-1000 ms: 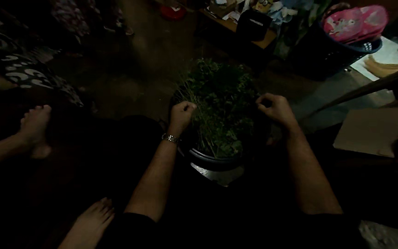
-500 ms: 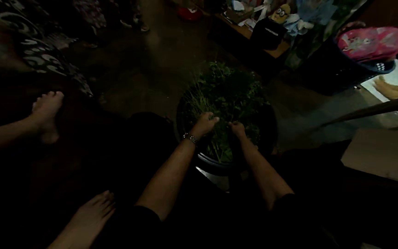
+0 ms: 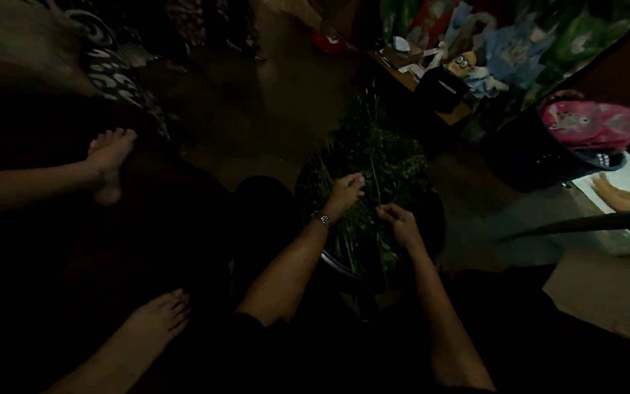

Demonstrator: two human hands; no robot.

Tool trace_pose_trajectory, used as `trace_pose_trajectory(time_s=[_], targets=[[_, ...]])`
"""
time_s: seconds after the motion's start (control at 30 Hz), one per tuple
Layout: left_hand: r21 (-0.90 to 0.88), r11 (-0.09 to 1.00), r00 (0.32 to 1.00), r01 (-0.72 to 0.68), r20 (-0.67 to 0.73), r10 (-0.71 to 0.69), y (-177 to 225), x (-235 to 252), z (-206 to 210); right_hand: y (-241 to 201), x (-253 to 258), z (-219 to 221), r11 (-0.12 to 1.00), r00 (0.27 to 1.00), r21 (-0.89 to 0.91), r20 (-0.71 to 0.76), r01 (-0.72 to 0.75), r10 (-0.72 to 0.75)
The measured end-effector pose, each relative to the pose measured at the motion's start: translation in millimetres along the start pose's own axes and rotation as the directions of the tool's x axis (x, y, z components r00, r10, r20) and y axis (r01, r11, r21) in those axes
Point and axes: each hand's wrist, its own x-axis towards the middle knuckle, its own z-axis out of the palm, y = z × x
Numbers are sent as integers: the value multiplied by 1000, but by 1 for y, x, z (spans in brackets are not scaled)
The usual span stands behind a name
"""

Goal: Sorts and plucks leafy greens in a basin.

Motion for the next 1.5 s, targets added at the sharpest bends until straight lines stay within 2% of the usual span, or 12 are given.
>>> trace_pose_trajectory(time_s=[0.23, 0.37, 0.43, 0.5, 0.67, 0.83, 0.97, 1.1, 1.2, 1.3, 1.4, 1.5], targets=[[-223, 958, 965, -178, -229, 126, -2, -2, -8, -3, -38, 16, 998, 989, 59, 144, -37, 29], [-221, 957, 947, -189, -300, 118, 0, -5, -9, 1, -37, 21, 998, 980, -56, 197, 5, 6], [-100, 978, 960, -184, -232, 157, 4, -10, -9, -1, -33, 23, 995, 983, -78, 181, 59, -44], [3, 983, 974, -185, -129, 184, 5, -11, -5, -6, -26, 25, 994, 989, -23, 108, 105, -102], [106, 975, 980, -197, 2, 198, -3, -3, 3, -18, -5, 24, 988, 996, 133, -56, 78, -71], [166, 967, 980, -191, -14, 196, -7, -7, 6, -23, 3, 26, 969, 989, 244, -149, 43, -6], [195, 966, 982, -168, -46, 181, -5, -10, 12, -38, -2, 29, 974, 967, 214, -224, -72, 121], [177, 956, 972, -234, 14, 235, -3, -17, 14, -35, 16, 12, 949, 938, 300, -293, -94, 186], [58, 983, 984, -173, 51, 170, -2, -13, 11, -30, 33, -11, 956, 954, 265, -232, -125, 190], [-83, 986, 982, -142, 115, 151, -4, -7, 7, -21, 44, -30, 975, 966, 97, -146, -200, 213], [-11, 977, 962, -212, 171, 211, -9, -9, 5, -27, 30, -48, 991, 985, -26, -111, -135, 131], [121, 963, 947, -242, 246, 207, -5, -14, 6, -32, 18, -56, 997, 997, -15, 21, -78, 79]])
